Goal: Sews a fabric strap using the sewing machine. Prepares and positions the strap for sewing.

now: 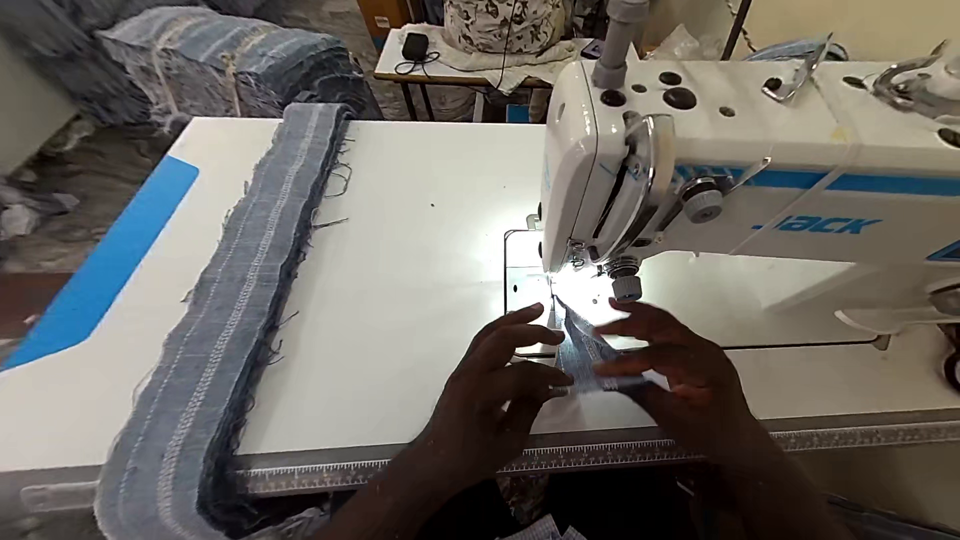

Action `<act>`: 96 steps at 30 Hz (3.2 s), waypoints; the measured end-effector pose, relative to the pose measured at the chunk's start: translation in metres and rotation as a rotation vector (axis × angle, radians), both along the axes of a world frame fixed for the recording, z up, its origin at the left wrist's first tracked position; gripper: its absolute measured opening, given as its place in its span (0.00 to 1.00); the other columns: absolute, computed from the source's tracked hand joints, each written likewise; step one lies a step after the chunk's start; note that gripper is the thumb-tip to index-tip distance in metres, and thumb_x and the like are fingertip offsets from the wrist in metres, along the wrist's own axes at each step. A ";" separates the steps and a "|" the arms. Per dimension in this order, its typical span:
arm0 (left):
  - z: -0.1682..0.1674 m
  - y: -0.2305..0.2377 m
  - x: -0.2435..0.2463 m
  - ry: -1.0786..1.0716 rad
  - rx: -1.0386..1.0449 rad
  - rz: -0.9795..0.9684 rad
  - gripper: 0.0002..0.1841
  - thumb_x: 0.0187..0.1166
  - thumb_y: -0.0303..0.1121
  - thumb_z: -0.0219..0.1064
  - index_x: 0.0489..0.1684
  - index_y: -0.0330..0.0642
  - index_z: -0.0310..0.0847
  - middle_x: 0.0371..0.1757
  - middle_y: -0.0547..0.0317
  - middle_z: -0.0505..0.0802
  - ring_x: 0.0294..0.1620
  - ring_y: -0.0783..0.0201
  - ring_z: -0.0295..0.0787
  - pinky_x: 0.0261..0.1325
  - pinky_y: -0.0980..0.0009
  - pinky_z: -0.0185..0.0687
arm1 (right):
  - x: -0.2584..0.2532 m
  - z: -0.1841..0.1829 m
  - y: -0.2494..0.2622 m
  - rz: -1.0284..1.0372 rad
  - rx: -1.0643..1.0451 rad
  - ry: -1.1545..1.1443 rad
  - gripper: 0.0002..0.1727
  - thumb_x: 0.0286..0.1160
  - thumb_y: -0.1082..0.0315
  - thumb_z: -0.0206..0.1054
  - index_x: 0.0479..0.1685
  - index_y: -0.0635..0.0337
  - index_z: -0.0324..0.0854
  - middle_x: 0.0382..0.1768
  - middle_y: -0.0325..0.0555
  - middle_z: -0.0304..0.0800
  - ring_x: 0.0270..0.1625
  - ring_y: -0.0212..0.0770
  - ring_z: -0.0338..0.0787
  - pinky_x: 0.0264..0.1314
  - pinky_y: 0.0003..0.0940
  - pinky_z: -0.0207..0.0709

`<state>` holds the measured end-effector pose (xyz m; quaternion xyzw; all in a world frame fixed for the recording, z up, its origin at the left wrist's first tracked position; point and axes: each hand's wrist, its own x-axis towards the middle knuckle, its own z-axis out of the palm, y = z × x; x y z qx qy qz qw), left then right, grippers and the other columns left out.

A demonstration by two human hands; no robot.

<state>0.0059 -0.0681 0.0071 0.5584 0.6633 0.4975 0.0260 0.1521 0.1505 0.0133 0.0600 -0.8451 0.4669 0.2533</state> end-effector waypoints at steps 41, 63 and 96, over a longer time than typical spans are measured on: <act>0.016 0.036 -0.016 -0.236 0.121 -0.192 0.04 0.83 0.24 0.61 0.46 0.43 0.80 0.52 0.61 0.96 0.64 0.58 0.91 0.83 0.48 0.75 | -0.016 -0.007 -0.013 -0.204 -0.257 0.213 0.10 0.59 0.73 0.85 0.39 0.61 0.95 0.40 0.42 0.95 0.41 0.34 0.95 0.40 0.25 0.93; 0.027 0.048 -0.035 -0.098 0.014 -0.375 0.03 0.79 0.25 0.68 0.35 0.42 0.86 0.44 0.62 0.90 0.53 0.68 0.88 0.59 0.72 0.86 | -0.025 0.020 0.010 -0.011 0.352 0.260 0.05 0.76 0.70 0.72 0.38 0.54 0.94 0.40 0.37 0.94 0.53 0.36 0.85 0.62 0.33 0.74; -0.022 0.006 0.034 0.466 -0.194 0.143 0.07 0.80 0.32 0.65 0.42 0.50 0.90 0.45 0.66 0.93 0.45 0.65 0.86 0.43 0.66 0.77 | -0.079 0.006 -0.044 -0.554 0.305 -0.458 0.19 0.73 0.62 0.73 0.62 0.57 0.88 0.28 0.38 0.91 0.29 0.39 0.88 0.35 0.44 0.82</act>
